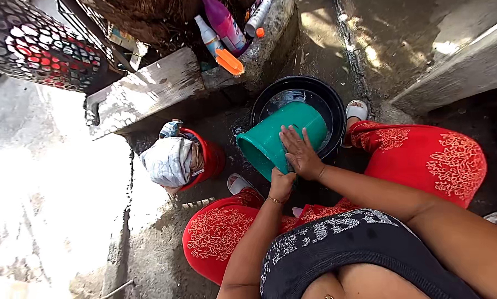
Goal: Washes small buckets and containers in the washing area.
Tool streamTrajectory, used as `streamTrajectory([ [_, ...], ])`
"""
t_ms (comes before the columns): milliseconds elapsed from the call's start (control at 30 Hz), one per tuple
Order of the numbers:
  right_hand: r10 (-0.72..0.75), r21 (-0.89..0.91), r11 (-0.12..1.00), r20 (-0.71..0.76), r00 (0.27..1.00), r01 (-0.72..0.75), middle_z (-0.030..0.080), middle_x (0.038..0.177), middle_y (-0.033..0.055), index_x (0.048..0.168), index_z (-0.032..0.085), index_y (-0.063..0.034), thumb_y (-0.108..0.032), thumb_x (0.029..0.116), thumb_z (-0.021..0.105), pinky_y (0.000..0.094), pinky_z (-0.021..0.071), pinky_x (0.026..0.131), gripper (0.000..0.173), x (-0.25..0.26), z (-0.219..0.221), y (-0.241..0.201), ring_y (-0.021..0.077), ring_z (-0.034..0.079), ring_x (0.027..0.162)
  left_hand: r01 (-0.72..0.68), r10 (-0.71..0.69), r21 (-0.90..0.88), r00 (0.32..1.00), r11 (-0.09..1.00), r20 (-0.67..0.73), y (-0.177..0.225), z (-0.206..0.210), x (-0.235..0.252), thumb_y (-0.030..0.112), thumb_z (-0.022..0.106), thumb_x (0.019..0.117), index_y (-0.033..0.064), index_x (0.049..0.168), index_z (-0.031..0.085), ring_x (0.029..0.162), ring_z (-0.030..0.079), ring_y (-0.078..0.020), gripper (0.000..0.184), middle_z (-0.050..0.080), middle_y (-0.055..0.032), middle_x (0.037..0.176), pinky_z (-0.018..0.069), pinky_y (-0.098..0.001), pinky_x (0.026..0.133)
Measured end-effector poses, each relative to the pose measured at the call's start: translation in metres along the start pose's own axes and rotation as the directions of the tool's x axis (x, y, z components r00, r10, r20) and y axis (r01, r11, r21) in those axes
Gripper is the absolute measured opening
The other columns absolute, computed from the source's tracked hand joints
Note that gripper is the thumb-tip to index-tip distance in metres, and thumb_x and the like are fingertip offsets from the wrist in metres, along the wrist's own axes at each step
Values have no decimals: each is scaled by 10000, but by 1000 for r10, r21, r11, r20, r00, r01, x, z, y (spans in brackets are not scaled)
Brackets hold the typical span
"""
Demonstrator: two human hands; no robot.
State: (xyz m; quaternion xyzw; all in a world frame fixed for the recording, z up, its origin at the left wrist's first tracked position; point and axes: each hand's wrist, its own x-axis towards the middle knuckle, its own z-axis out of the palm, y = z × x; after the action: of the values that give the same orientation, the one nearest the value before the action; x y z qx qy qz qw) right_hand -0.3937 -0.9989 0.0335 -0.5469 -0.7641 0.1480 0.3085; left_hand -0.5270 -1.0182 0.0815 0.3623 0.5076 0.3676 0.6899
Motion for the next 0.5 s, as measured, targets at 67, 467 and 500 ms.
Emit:
streamTrajectory([
  [67, -21, -48, 999, -13, 1000, 21, 350, 1671, 71, 1582, 405, -90, -347, 1097, 192, 729, 32, 1212, 589, 5, -5, 29, 270, 228, 1581, 0, 0, 13, 1000, 1000, -2, -1, 0, -4, -154, 538, 706, -32, 1016, 595, 812, 702, -54, 337, 726, -15, 868, 595, -262, 758],
  [467, 628, 251, 749, 26, 778, -613, 641, 1318, 249, 1410, 566, -22, -352, 1116, 317, 607, 439, 1057, 507, 51, -39, 85, 388, 607, 1259, 84, -95, -244, 995, 966, -36, 37, -11, -4, 141, 594, 888, -68, 1271, 437, 890, 703, -143, 464, 688, -102, 986, 612, -360, 826],
  [500, 597, 196, 787, -6, 802, -585, 573, 1448, 228, 1461, 525, -15, -344, 1116, 306, 590, 376, 1145, 524, 46, -36, 80, 369, 523, 1383, 48, -84, -311, 991, 949, -103, 42, -13, 0, 37, 565, 862, -40, 1190, 480, 829, 721, -166, 348, 705, -101, 918, 627, -375, 770],
])
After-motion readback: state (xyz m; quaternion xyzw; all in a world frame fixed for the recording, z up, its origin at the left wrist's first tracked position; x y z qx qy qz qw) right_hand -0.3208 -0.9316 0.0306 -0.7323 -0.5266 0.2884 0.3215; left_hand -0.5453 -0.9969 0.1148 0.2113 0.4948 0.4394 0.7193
